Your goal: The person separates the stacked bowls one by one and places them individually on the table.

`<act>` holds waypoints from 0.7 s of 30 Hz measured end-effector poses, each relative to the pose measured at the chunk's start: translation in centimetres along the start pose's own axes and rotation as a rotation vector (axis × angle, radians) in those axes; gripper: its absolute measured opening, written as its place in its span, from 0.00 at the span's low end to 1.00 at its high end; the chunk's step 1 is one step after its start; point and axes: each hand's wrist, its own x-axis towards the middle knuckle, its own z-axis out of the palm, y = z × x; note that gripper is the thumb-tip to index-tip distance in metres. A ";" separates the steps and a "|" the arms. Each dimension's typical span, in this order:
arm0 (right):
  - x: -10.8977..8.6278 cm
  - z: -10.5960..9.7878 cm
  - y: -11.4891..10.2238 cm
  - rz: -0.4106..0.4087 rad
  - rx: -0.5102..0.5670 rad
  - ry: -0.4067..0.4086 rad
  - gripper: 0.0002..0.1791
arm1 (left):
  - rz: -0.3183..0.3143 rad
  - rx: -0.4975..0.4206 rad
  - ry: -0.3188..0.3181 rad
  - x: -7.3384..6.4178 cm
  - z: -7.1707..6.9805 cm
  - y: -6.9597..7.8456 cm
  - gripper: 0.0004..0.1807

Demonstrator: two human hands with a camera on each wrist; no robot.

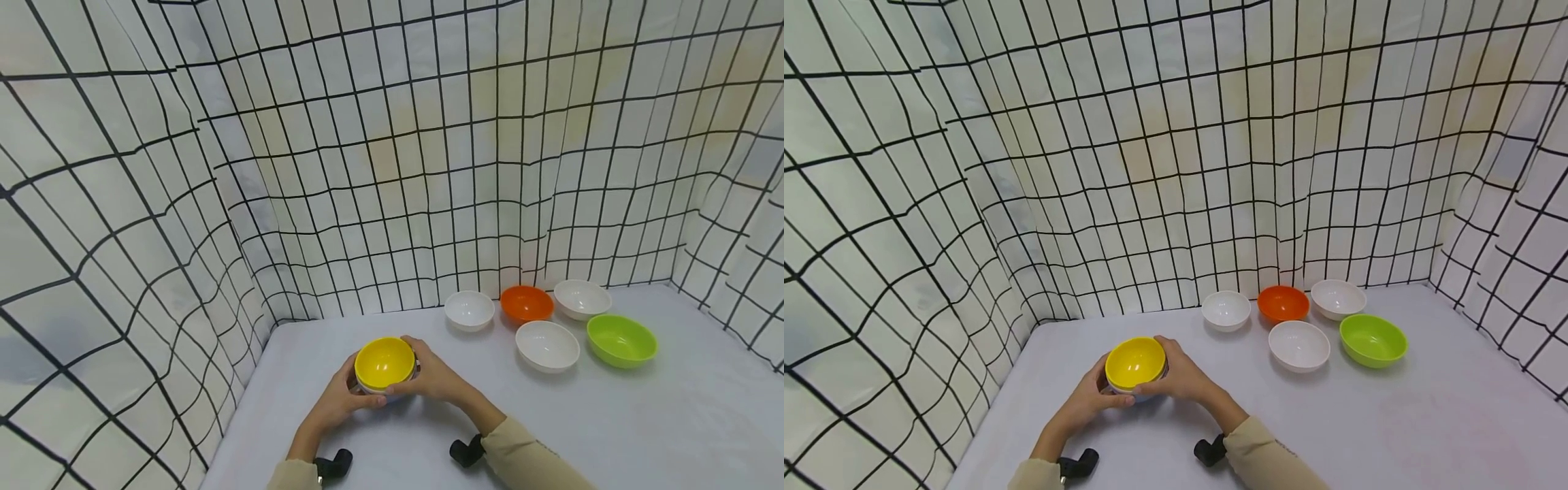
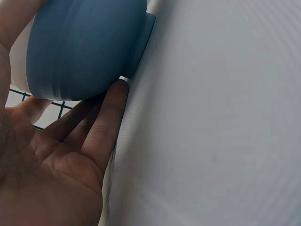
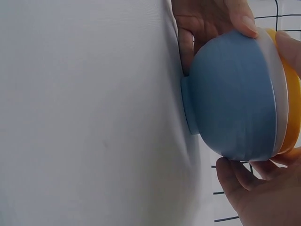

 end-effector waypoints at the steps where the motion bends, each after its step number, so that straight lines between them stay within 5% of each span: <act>1: 0.0 0.1 0.0 -0.002 -0.001 0.002 0.60 | 0.001 0.000 0.002 0.0 0.0 0.0 0.55; 21: 0.2 0.6 0.0 -0.054 0.000 0.020 0.59 | 0.017 0.001 0.010 -0.1 0.2 0.0 0.55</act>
